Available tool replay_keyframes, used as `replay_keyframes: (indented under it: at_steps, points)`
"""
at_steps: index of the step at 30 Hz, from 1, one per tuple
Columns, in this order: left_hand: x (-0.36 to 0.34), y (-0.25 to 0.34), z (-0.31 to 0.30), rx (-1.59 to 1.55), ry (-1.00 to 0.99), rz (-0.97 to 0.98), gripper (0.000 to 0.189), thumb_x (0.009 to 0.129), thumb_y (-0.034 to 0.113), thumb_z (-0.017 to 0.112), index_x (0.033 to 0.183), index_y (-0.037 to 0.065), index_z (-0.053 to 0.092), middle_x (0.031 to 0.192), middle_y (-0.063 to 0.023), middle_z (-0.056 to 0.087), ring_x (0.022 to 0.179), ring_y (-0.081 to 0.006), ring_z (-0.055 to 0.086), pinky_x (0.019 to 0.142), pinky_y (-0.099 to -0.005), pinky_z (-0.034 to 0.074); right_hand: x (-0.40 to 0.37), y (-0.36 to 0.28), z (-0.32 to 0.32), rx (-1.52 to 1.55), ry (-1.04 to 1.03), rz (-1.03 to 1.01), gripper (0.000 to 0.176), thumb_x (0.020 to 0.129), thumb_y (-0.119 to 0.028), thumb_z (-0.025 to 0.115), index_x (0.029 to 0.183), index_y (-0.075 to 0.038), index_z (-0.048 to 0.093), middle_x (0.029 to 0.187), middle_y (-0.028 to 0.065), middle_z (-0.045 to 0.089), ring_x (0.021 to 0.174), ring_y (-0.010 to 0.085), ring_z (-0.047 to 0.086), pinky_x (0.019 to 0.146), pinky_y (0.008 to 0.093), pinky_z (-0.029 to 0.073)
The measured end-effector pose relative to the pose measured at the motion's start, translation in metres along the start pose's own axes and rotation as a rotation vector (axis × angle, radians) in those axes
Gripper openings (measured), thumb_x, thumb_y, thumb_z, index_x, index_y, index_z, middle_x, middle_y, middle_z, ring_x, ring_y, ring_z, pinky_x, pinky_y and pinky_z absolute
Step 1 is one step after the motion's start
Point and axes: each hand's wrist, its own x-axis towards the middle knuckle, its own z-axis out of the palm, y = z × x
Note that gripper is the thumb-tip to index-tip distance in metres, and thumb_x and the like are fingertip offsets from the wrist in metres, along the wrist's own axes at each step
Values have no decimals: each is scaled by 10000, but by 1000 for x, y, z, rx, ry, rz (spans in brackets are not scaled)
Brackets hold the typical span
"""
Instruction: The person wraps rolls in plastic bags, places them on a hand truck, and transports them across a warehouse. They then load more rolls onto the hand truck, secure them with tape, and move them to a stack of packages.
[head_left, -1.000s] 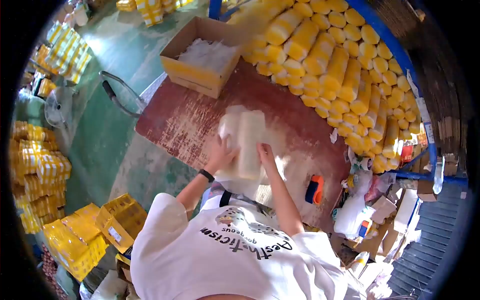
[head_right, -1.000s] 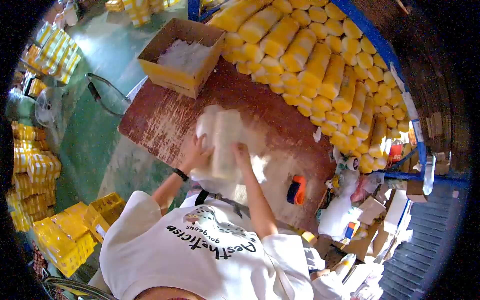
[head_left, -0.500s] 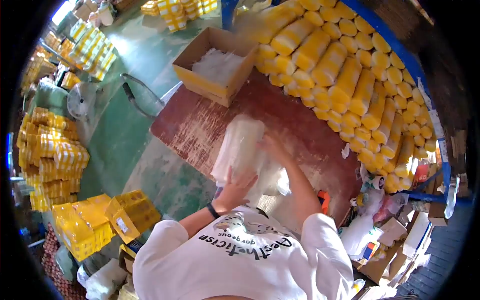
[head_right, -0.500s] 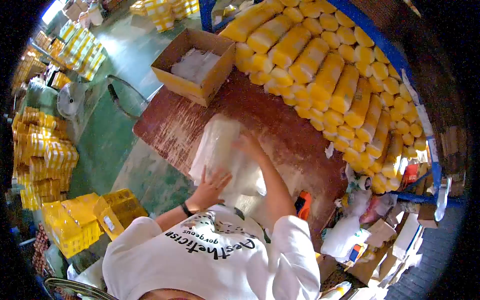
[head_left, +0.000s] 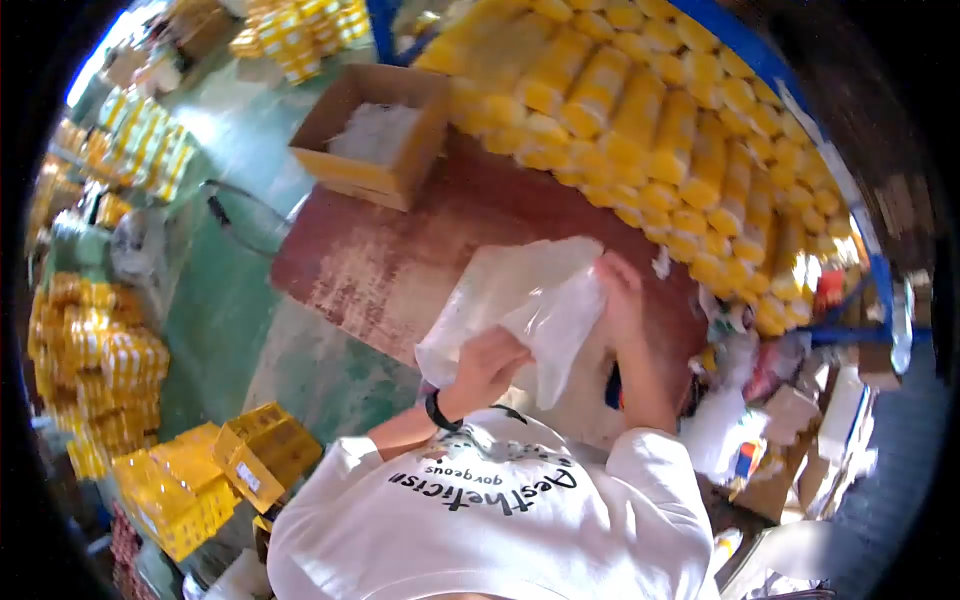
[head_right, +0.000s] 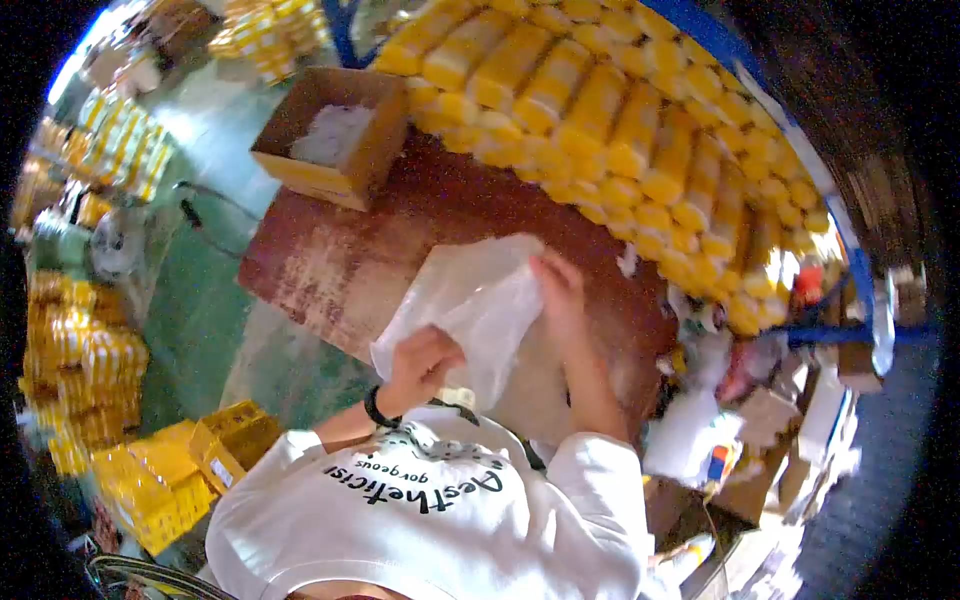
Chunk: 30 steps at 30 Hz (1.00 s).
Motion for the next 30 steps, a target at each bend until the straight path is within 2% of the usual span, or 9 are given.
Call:
replay_keyframes:
  at_steps: [2,5,8,11,13,14,17,23,30]
  points:
    - [44,38,7,-142,66,145,119,654,3,668,719,61,586,689,-52,578,619,-223,549,517,-323,427,25,-34,-55,25,-51,-409,247,801,-132,633,1019,-23,599,952,28,601,864,117,553,774,266,453]
    - [125,97,13,-139,140,466,116,661,-10,670,729,56,604,683,-67,582,592,-220,547,519,-311,427,-21,-152,-68,198,-185,-530,241,817,-164,595,1017,-30,598,935,25,607,834,130,571,742,258,463]
    - [157,118,50,-421,82,330,83,692,17,673,748,39,615,688,-73,590,598,-216,554,530,-290,422,-50,-198,-96,243,-420,-596,218,829,-183,564,988,-36,595,889,32,615,791,148,587,707,261,477]
    - [170,132,68,-528,29,413,64,738,56,670,771,21,628,734,-74,619,644,-181,583,569,-260,440,-66,-219,-116,250,-101,-652,175,833,-172,549,943,-45,598,834,47,614,754,158,593,679,273,484]
    - [174,144,72,-498,7,493,73,745,73,675,769,19,631,728,-64,620,636,-164,581,566,-253,436,-65,-246,-134,106,281,-674,167,837,-173,546,929,-45,601,810,58,611,740,163,595,671,282,488]
    - [183,151,71,-439,20,490,49,757,45,661,782,12,635,719,-38,626,638,-142,578,577,-251,441,-75,-255,-130,158,300,-688,186,837,-154,560,957,-21,607,838,67,610,754,160,593,674,277,485]
    - [210,148,84,-639,-22,152,46,787,48,641,814,11,639,772,-28,634,688,-130,584,615,-248,453,-62,-279,-154,154,416,-940,195,841,-148,571,960,4,603,856,69,610,754,160,590,656,270,482]
    - [218,99,124,-699,-78,308,139,855,125,595,961,38,613,911,-48,621,850,-144,592,743,-263,474,-28,-291,-207,12,445,-1061,178,849,-151,577,936,1,612,783,18,577,703,142,564,613,267,457]
    - [125,-19,119,-402,-342,-308,178,889,174,555,1038,77,564,989,-38,588,939,-147,565,756,-296,476,-40,-252,-227,-373,494,-926,200,881,-211,561,725,-87,583,586,-76,400,526,7,338,464,190,257]
